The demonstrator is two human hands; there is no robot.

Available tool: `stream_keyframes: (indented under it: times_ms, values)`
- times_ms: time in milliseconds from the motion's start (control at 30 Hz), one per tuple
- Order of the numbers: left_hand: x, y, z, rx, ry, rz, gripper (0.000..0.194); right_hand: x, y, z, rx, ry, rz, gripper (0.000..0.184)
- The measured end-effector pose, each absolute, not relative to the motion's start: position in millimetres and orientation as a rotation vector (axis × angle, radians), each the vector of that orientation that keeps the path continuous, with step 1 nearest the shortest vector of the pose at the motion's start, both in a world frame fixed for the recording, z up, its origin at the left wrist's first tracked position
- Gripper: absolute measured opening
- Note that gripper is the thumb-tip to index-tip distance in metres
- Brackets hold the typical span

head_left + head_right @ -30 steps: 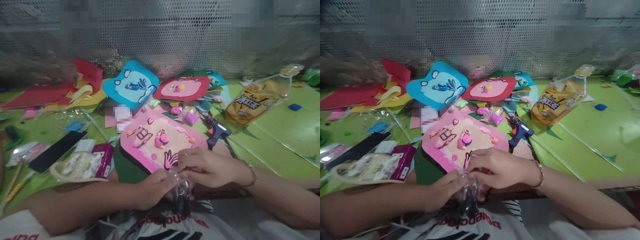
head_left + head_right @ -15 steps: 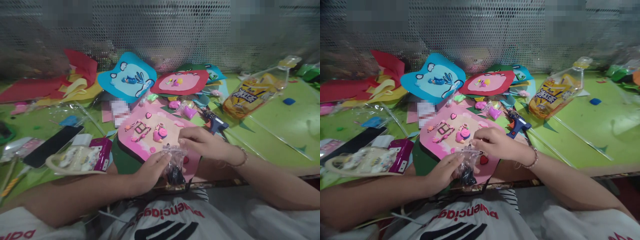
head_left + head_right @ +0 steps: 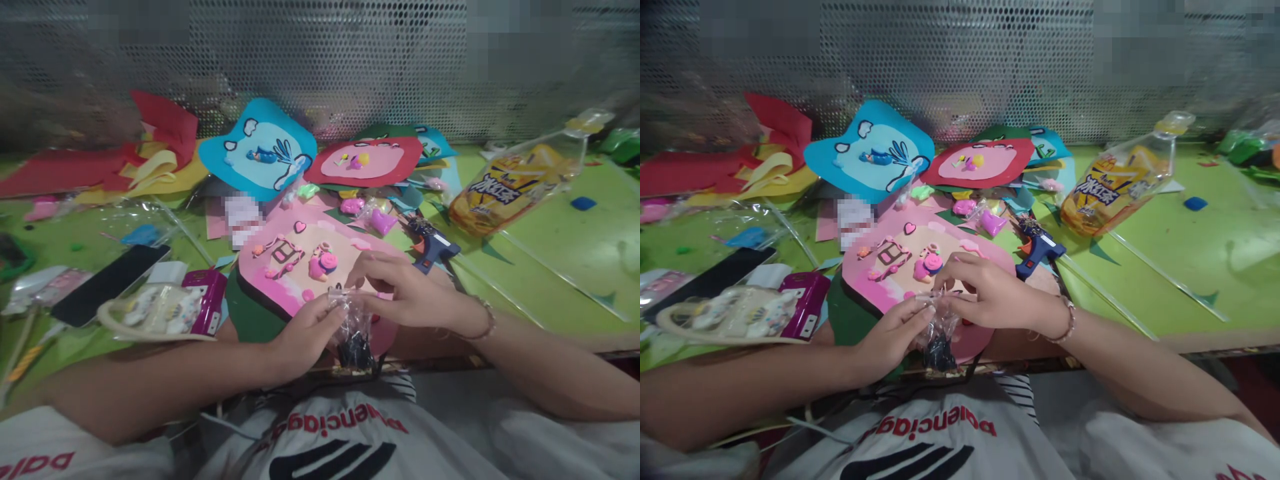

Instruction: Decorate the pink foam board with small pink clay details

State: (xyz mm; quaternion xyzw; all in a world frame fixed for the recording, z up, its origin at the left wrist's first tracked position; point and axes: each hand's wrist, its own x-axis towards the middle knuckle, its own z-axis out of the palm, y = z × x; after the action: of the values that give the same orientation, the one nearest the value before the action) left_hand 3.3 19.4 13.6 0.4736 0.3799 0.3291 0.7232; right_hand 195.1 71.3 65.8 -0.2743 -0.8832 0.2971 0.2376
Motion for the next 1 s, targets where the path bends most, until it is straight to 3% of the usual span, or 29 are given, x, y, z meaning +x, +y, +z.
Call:
stream_keyframes:
  times_ms: [467, 1000]
  values:
    - [2.0, 19.3, 19.4, 0.980, 0.842, 0.671, 0.029, 193.0, 68.6, 67.4, -0.634, -2.321, 0.900, 0.001]
    - [-1.8, 18.1, 18.8, 1.026, 0.952, 0.631, 0.026, 194.2, 67.5, 69.8, -0.594, -2.299, 0.980, 0.007]
